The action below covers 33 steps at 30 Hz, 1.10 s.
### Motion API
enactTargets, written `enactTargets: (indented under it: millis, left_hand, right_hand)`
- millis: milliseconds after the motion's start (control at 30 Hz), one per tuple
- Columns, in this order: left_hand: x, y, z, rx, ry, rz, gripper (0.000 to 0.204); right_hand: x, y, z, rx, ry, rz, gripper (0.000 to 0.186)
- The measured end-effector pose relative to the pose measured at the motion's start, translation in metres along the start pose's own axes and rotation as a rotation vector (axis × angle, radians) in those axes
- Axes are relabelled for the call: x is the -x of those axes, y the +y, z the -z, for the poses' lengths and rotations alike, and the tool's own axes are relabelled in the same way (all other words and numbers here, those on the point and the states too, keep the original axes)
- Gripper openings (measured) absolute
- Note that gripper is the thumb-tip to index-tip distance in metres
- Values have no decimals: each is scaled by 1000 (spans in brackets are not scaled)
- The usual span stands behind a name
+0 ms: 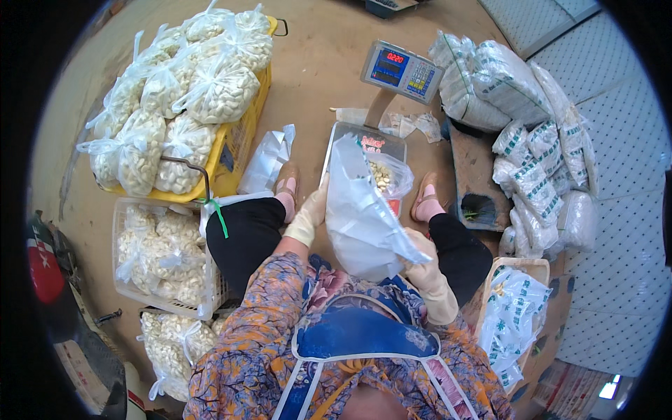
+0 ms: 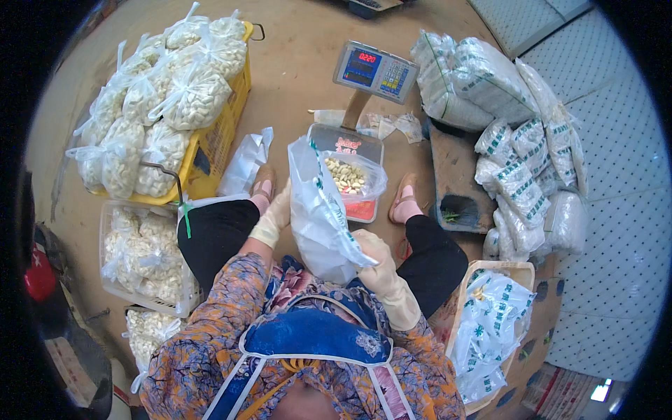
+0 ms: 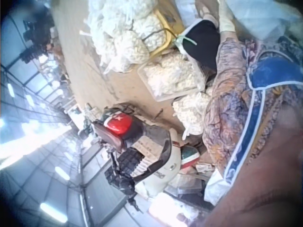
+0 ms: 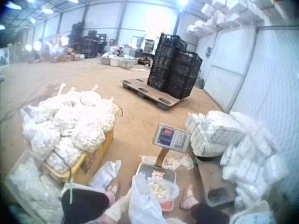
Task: The person sits on the floor and repeatedly weighs peanuts on a digital scale, then transfers them into plastic bags. They adjust the amount to reach a target weight, tie the bags, and place them into a yellow crate.
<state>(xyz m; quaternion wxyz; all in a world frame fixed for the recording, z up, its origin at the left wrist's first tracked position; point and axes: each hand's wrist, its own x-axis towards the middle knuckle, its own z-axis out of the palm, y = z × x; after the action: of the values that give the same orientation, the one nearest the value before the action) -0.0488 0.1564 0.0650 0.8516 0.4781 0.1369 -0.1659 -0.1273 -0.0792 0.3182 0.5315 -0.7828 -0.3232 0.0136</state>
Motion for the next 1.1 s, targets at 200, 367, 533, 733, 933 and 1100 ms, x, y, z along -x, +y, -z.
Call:
enactTargets:
  millis: [200,367,533,733,933,1100]
  left_hand:
    - [11,6,-99,542,-441,73,70]
    - [33,-24,-132,796,-499,100,63]
    - [28,-36,-131,932,-503,237,60]
    - [17,-46,-117,1007,-468,418,56]
    - [8,-53,-113,1058,-452,488,52]
    - [4,-54,-113,1092,-452,525,50]
  right_hand:
    - [-43,-6,26,449,256,-188,18]
    - [-77,65,42,-282,306,-784,28]
    - [-84,149,30,-458,326,-967,29]
    - [-97,211,18,-514,316,-1141,26]
    - [-120,202,22,-324,340,-1246,24]
    - [-118,209,29,-174,288,-1280,25]
